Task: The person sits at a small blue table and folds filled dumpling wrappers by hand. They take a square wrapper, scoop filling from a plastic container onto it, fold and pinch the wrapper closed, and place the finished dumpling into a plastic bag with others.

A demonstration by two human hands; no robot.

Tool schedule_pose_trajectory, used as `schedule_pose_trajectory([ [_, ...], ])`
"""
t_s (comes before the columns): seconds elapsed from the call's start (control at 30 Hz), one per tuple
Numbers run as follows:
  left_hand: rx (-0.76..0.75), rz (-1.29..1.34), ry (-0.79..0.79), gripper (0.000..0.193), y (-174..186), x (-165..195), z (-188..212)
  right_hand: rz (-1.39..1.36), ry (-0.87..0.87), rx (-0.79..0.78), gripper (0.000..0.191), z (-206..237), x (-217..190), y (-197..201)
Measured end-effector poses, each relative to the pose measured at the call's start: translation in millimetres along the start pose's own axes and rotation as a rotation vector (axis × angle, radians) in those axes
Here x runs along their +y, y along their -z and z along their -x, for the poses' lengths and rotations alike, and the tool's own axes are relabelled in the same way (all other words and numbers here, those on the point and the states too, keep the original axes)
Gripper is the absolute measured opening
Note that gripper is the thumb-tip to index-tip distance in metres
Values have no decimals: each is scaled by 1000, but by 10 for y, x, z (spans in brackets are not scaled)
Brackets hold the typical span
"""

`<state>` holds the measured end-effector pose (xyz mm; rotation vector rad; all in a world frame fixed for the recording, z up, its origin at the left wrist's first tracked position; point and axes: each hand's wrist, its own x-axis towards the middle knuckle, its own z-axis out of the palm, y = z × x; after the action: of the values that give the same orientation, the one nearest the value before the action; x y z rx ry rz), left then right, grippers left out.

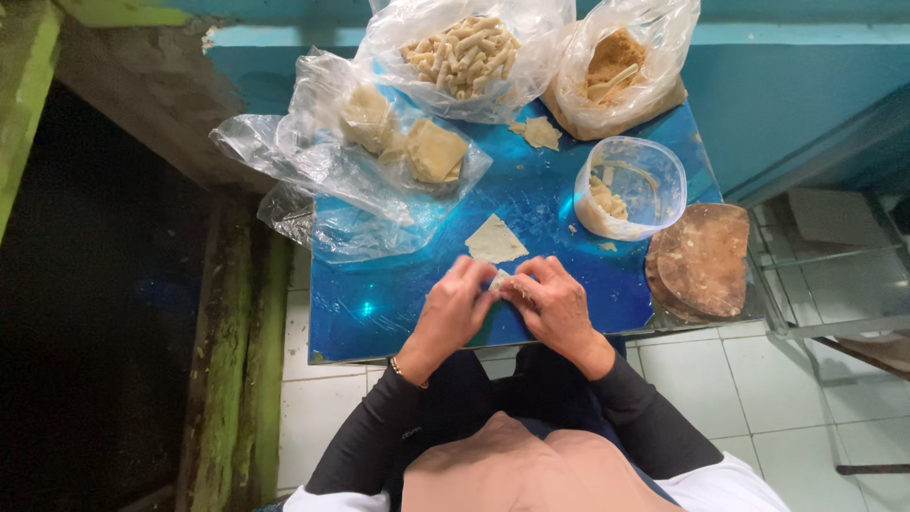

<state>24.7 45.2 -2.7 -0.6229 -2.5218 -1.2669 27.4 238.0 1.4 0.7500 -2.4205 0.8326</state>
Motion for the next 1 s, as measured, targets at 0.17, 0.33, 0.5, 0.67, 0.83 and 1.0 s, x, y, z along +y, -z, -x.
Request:
schedule_pose_trajectory([
  [0.17, 29, -98, -157, 8, -36, -18, -6, 63, -7, 15, 10, -41, -19, -18],
  [0.33, 22, -94, -106, 3, -35, -33, -54, 115, 87, -1, 17, -57, -4, 44],
  [0.5, 36, -67, -154, 10, -23, -10, -85, 140, 43, -27, 15, -130, 102, 24],
  [0.67, 75, -180, -108, 9, -94, -11, -126, 207, 106, 45, 21, -102, 67, -17],
  [0.83, 95, -135, -104, 15, -124, -51, -122, 301, 124, -26, 30, -143, 54, 11],
  [1.0, 138, -198, -33, 7, -175, -58, -94, 282, 132, -76, 38, -218, 86, 2],
])
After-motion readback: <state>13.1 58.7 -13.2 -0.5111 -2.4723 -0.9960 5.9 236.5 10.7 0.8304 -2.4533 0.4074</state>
